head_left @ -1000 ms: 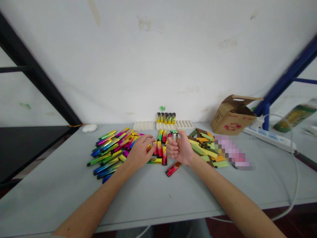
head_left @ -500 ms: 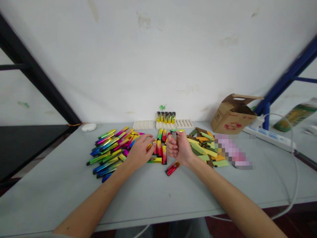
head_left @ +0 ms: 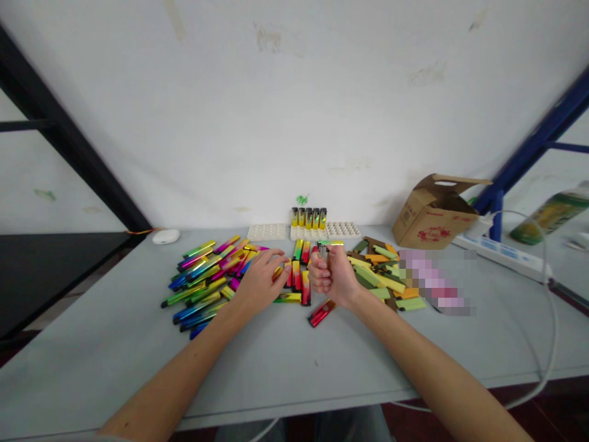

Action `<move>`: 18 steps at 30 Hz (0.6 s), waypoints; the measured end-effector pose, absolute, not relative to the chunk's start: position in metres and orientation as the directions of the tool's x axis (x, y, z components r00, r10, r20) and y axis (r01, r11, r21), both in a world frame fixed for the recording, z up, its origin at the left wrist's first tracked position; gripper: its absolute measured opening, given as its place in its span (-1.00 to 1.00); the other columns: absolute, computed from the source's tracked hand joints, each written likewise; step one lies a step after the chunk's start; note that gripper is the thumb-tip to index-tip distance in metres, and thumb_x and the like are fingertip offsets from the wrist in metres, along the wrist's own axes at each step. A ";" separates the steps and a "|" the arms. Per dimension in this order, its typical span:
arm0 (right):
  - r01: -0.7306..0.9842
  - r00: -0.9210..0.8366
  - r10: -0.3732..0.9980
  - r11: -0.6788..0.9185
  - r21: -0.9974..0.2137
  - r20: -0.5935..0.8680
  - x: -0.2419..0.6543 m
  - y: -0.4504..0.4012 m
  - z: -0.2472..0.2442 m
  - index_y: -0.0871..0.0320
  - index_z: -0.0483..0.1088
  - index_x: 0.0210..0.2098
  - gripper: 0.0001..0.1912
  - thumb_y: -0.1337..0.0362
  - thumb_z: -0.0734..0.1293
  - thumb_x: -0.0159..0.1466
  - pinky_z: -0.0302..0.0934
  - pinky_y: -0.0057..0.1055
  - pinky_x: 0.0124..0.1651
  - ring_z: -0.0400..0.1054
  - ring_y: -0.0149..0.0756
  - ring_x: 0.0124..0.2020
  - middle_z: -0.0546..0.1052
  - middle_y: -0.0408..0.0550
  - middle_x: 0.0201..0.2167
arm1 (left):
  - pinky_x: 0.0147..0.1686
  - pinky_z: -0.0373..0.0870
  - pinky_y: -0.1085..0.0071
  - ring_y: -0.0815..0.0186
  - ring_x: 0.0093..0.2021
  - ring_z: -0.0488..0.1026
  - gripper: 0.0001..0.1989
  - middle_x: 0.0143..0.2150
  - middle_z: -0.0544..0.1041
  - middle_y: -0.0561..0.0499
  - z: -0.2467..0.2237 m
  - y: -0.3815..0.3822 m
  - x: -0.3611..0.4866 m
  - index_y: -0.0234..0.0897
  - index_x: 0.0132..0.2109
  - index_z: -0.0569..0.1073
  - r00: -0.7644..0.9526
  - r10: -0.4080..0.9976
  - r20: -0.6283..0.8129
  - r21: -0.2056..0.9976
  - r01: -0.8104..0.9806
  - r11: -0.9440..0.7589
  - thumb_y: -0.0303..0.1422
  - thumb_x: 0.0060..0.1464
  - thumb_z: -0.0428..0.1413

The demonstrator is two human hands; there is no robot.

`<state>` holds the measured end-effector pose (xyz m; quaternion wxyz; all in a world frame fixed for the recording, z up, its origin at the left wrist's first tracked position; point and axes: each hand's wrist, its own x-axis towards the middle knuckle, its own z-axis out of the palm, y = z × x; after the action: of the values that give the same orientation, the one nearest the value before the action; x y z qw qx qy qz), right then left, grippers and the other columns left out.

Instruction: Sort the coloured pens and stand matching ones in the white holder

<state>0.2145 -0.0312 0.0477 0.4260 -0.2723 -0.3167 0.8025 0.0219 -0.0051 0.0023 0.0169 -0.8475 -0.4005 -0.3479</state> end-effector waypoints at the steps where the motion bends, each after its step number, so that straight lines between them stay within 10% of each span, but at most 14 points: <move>1: -0.507 -0.489 0.857 -0.433 -0.745 -0.165 0.215 -0.031 0.047 0.10 -0.01 -0.63 -0.64 0.06 -0.01 0.21 -0.33 -0.56 -0.69 -0.34 -0.51 -0.72 -0.10 -0.33 -0.74 | 0.06 0.34 0.13 0.16 -0.02 0.41 -0.77 -0.05 0.47 -0.16 0.003 -0.005 0.022 -0.31 -0.13 0.47 0.437 0.667 0.603 0.250 0.691 -0.679 -0.35 0.22 -0.04; 18: -0.345 -0.379 0.921 -0.235 -0.909 -0.094 0.213 -0.027 0.040 0.10 0.03 -0.64 -0.64 0.07 -0.01 0.20 -0.34 -0.54 -0.68 -0.31 -0.52 -0.73 -0.07 -0.34 -0.76 | 0.07 0.33 0.14 0.15 -0.01 0.41 -0.77 -0.05 0.48 -0.16 0.004 -0.006 0.022 -0.31 -0.13 0.48 0.430 0.682 0.592 0.260 0.699 -0.666 -0.35 0.21 -0.03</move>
<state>0.2130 -0.0265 0.0396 0.4452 -0.3350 -0.4294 0.7108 0.0219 -0.0060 0.0041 0.0122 -0.8454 -0.4084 -0.3439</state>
